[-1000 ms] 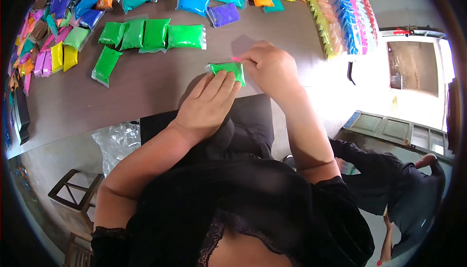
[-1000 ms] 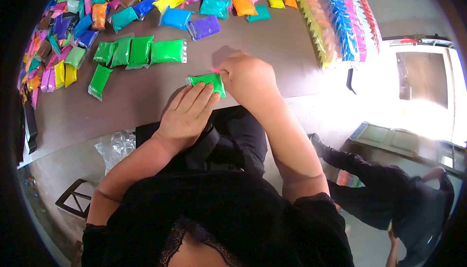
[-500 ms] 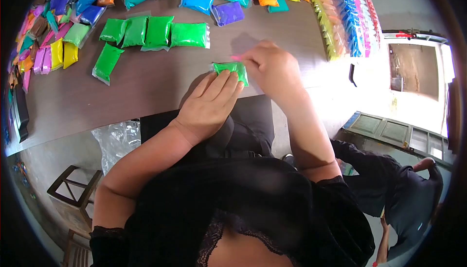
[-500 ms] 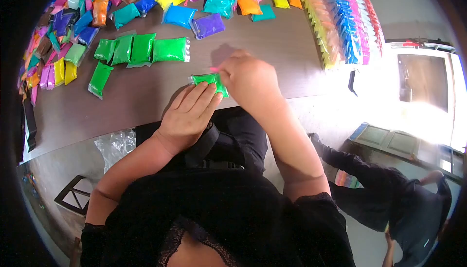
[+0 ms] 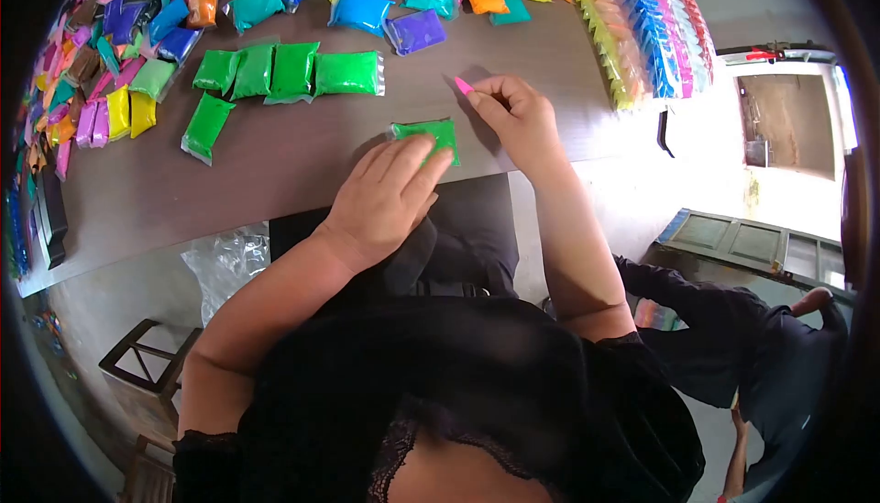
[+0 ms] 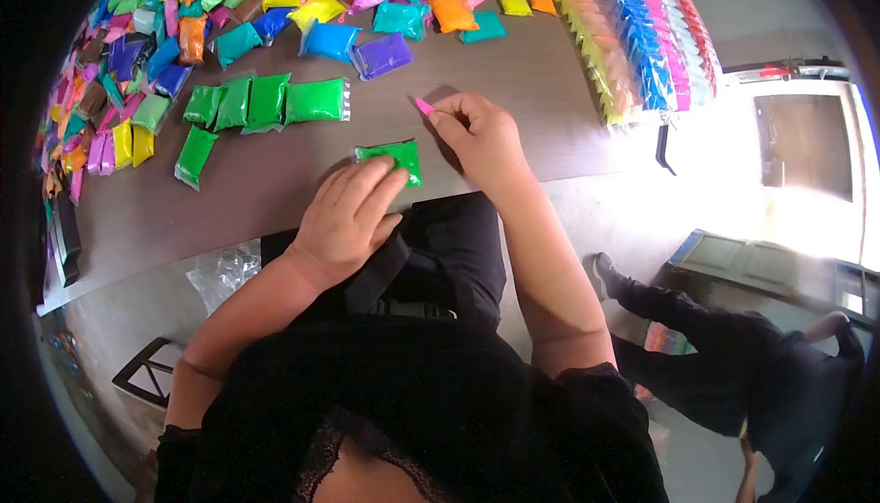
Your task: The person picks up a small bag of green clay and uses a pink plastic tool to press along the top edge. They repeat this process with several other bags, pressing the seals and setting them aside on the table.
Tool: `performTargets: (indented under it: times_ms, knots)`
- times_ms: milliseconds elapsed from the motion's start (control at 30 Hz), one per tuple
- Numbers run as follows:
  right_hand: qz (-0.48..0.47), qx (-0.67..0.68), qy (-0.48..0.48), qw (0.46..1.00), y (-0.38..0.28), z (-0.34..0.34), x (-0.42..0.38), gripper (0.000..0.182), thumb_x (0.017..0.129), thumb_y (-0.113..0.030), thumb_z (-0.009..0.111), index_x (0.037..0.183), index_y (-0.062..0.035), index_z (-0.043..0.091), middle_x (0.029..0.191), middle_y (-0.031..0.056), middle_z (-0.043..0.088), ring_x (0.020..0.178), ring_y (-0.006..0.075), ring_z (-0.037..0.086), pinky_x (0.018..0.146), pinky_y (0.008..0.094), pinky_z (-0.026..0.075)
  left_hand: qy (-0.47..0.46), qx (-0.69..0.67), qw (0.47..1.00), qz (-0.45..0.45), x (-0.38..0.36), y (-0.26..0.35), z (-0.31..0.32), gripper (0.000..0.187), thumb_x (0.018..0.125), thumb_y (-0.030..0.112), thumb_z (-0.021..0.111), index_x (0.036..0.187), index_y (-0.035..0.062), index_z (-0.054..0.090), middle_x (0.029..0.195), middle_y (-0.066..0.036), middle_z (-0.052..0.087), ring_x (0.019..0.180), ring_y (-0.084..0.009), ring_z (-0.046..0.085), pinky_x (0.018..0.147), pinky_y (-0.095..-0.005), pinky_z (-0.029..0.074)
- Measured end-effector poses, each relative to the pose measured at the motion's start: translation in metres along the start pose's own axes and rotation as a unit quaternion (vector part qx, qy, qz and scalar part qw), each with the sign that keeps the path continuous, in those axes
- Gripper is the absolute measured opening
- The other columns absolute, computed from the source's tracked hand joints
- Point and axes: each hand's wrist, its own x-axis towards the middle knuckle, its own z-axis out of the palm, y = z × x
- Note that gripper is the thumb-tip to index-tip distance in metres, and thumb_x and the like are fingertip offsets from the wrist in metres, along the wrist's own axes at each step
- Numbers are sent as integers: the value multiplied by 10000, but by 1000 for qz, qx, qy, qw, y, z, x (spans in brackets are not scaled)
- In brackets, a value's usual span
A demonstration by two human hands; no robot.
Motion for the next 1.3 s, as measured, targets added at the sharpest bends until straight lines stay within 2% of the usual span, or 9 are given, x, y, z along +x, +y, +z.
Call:
performTargets:
  times_ms: [200,300,367,467,767,867,933,1133,1300]
  knots:
    - [94,161,6,983,1,1,-14,281,918,-307,741,1038,-54,732,844,67,655,769,69,555,716,285,489,-53,83,994,-52,6,2,2,637,841,242,737,1401,27,520,1508,-176,442,1402,-342,418,1159,-475,342]
    - [164,142,-91,972,-10,-3,-34,279,877,-266,767,1051,-52,723,847,109,675,764,151,637,718,324,511,-55,105,992,-43,-4,4,6,641,857,263,722,1412,21,512,1528,-181,419,1409,-340,411,1174,-491,321]
    - [-90,13,-15,996,-15,7,-52,372,822,-226,782,1142,-58,695,864,159,687,798,294,684,730,383,529,-53,117,991,-41,-6,8,8,626,865,261,715,1407,18,518,1529,-182,417,1410,-335,412,1174,-497,321]
    - [-20,-15,-18,1000,-24,19,-58,450,776,-198,784,1192,-74,665,893,184,690,855,386,668,751,432,532,-33,94,992,-76,-10,17,12,629,854,229,728,1408,16,519,1531,-192,410,1413,-345,406,1174,-498,325]
    - [72,155,-129,977,-28,6,-53,355,799,-125,771,1121,4,694,812,65,671,746,154,626,688,316,498,51,-59,992,-95,4,5,-2,657,815,47,775,1409,-8,502,1370,-147,546,1161,-311,605,1003,-412,503]
    - [111,287,-152,939,-31,-9,-56,279,820,-89,762,1071,23,713,838,40,688,774,116,623,709,287,494,52,-196,951,-233,12,8,-14,626,832,-3,770,1404,15,516,1266,-108,617,1067,-209,648,928,-321,539]
    - [147,379,-166,898,-28,-15,-60,245,832,-64,758,1049,42,718,896,54,715,844,124,652,778,288,513,-9,-529,769,-359,12,6,-19,657,820,35,810,1411,61,524,1082,-49,674,932,-119,658,797,-283,550]
    - [139,424,-176,878,-25,-18,-64,250,882,-140,782,1048,38,725,911,36,713,858,102,635,788,267,510,41,-555,765,-323,18,18,-14,570,833,24,811,1341,7,552,970,-32,685,868,-71,621,770,-242,527]
    - [97,538,-112,830,-16,-7,-72,245,909,-184,769,1039,19,729,810,-8,665,667,32,507,581,208,384,36,-606,713,-350,22,23,-15,385,869,81,796,1206,-14,635,942,-37,690,841,-81,621,762,-242,521]
